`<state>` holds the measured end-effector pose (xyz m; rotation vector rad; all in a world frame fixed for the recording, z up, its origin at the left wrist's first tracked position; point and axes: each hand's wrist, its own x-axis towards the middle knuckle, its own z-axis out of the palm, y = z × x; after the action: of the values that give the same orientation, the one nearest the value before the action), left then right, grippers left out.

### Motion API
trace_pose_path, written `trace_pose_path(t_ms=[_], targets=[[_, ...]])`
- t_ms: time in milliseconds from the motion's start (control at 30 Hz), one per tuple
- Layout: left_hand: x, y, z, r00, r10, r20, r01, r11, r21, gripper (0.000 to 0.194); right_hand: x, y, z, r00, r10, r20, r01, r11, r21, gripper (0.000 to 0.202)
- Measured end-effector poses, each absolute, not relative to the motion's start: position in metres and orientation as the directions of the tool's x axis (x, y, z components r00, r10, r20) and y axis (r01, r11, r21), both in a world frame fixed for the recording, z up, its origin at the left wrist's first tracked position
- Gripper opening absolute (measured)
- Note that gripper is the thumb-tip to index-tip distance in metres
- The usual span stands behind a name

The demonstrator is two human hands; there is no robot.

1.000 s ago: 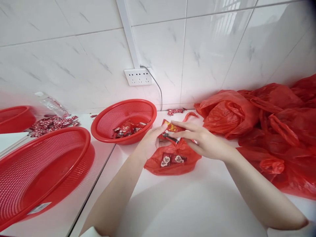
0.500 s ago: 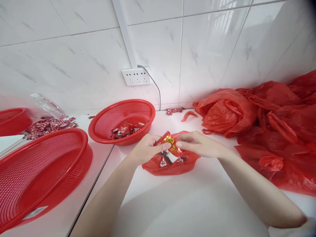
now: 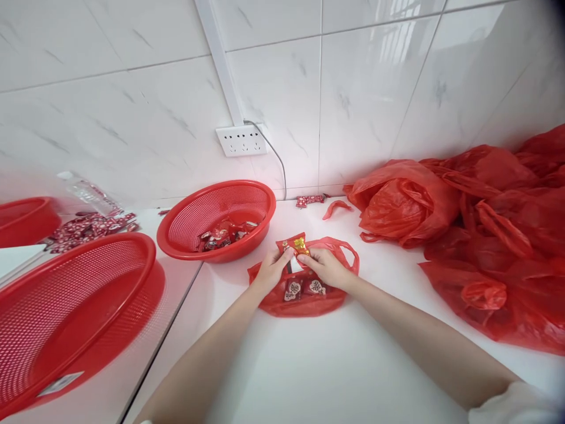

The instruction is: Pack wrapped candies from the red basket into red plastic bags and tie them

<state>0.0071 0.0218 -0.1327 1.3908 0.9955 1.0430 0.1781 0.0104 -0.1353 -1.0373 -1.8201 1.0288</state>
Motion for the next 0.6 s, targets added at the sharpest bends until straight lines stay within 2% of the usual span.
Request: trace_pose_path(t_ms=[233,400,533,600], targets=[[0.003,0.023,-0.151,0.339,0.940,-0.029,0.013,0.026,1.000,0.044,0.180,0.015,-0.157,-0.342,0.910,0.234,0.262,0.332,-0.906,0.045],[0.001,0.026,-0.151,0.362,0.928,-0.090,-0.019,0.104,0.994,0.043,0.181,0.018,-0.163,-0.222,0.956,0.191,0.128,0.223,-0.966,0.042],[-0.001,0.027,-0.151,0.388,0.914,-0.119,0.045,0.110,0.993,0.038,0.185,0.017,-0.160,-0.304,0.941,0.151,-0.057,0.140,-0.989,0.046],[-0.001,0.028,-0.153,0.376,0.920,-0.112,0.040,0.104,0.994,0.037,0.187,0.016,-0.159,-0.338,0.928,0.159,-0.090,0.136,-0.987,0.042]])
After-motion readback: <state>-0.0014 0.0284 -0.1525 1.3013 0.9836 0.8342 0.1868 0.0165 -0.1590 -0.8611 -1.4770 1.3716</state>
